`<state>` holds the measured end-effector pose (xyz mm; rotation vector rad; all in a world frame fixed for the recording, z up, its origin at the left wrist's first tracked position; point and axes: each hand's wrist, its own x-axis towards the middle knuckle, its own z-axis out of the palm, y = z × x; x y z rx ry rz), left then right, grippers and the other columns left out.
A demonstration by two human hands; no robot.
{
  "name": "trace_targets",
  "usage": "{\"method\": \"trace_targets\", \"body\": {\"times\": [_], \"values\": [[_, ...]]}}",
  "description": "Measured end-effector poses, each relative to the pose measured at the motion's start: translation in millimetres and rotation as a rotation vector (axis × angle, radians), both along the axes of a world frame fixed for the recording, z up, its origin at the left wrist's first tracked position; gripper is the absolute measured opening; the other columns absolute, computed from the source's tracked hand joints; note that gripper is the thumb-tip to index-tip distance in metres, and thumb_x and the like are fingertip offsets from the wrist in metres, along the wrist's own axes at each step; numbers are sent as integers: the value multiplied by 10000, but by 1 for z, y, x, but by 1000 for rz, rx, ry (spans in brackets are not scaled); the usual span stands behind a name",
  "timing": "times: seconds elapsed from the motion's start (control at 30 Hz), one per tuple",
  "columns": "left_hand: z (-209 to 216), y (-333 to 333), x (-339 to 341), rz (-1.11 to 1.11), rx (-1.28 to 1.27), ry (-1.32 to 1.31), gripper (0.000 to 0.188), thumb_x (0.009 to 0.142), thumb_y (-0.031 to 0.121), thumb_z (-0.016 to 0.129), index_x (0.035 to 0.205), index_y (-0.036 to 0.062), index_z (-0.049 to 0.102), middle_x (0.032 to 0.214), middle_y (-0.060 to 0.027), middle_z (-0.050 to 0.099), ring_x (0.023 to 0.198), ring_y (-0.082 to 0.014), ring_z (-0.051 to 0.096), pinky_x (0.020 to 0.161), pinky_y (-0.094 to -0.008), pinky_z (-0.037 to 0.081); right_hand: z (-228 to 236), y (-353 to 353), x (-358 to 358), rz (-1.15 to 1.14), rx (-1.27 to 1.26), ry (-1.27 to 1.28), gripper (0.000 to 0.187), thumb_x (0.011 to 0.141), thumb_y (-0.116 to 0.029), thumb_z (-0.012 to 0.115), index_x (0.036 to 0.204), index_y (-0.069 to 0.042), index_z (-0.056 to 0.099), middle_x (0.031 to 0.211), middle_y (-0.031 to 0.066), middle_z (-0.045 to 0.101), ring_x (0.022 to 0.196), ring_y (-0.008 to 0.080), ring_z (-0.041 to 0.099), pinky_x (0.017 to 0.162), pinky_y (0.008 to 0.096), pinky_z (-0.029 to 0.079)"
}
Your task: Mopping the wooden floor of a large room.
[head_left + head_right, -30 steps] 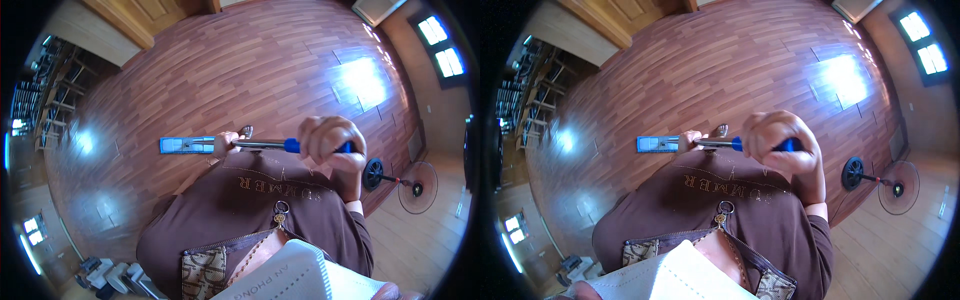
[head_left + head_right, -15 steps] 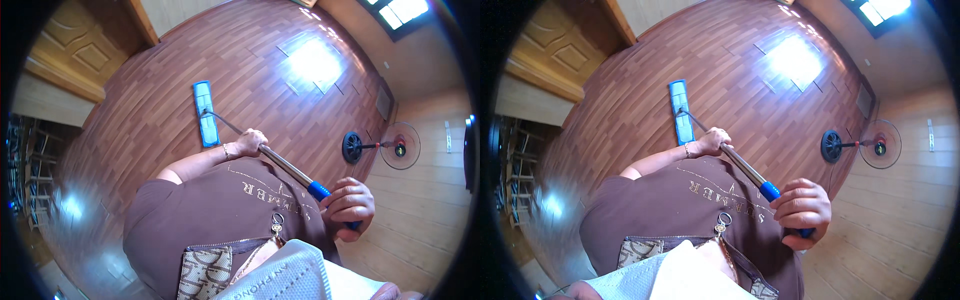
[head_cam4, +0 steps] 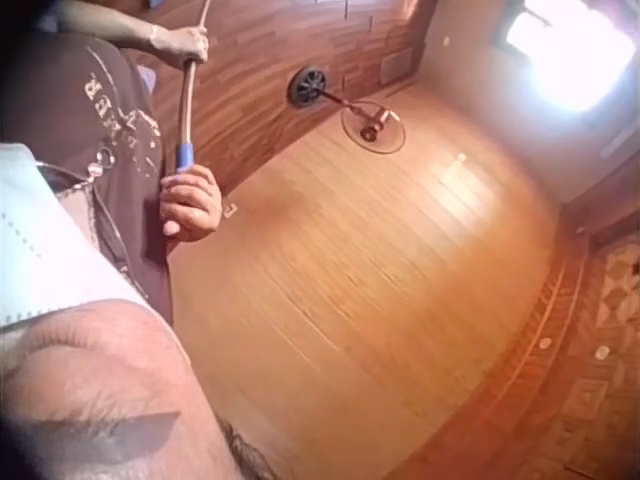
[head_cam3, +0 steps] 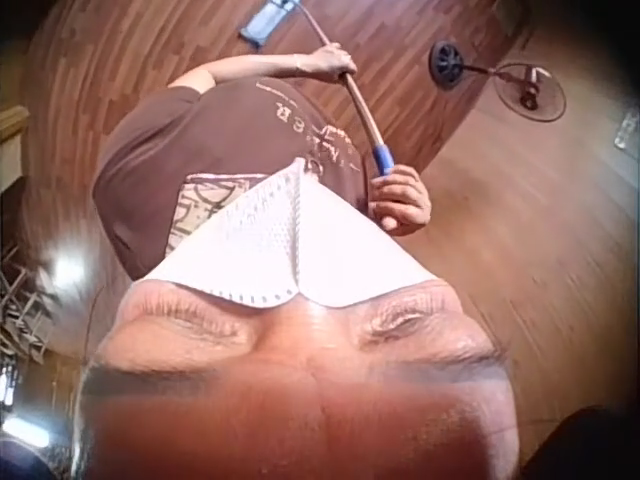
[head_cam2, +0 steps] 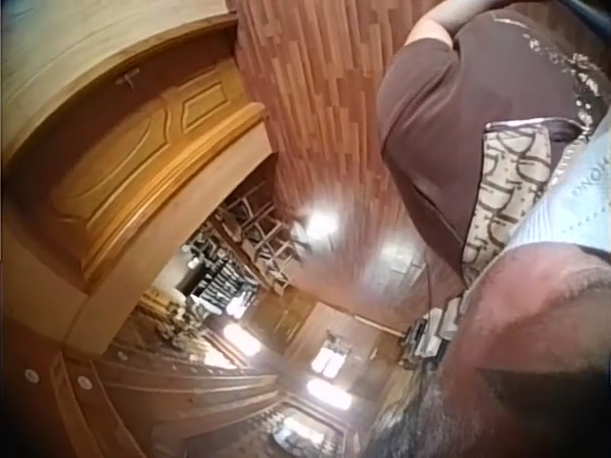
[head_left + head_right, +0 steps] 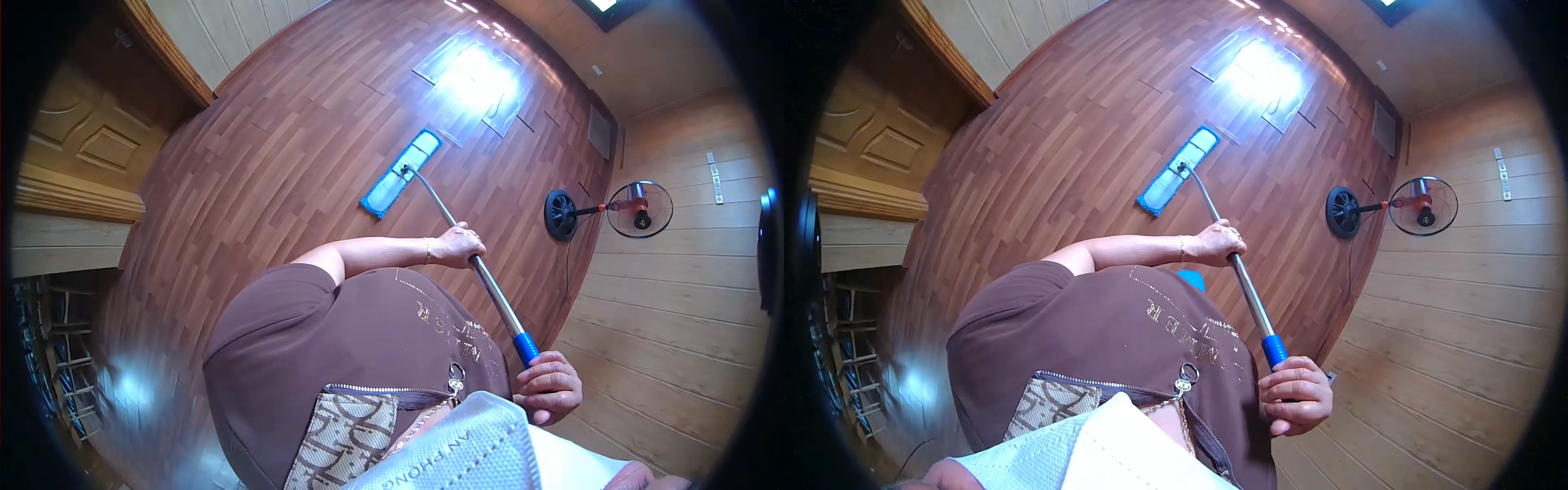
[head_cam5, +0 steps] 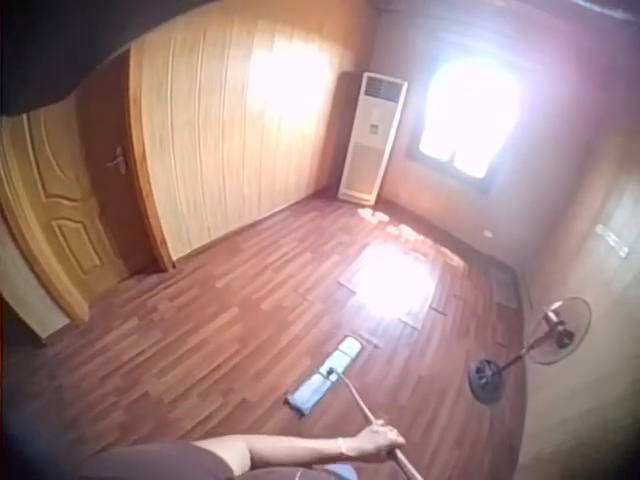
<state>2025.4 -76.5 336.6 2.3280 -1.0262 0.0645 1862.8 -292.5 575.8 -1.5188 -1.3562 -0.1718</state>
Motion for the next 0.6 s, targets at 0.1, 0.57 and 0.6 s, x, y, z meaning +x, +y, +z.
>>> {"method": "trace_targets", "body": {"times": [0.1,0.57,0.6], "values": [[-27,-4,10,2,40,-112,64,657,229,642,673,180,605,707,-15,616,824,-204,627,752,-406,361,-54,-3,-6,-96,264,75,381,883,-418,633,692,-91,595,705,52,647,738,235,663,714,407,488],[-190,18,81,585,140,124,202,778,217,648,978,194,629,1036,-37,623,1086,-252,574,855,-483,428,-267,-23,77,-167,150,-82,307,780,-298,674,740,-9,581,767,131,627,807,319,626,792,460,465],[-198,21,89,660,138,131,213,802,217,620,1014,196,630,1085,-44,624,1116,-263,562,876,-484,434,-274,-24,95,-102,152,-100,303,783,-297,669,739,-11,580,762,126,629,796,311,630,783,450,469]]}}
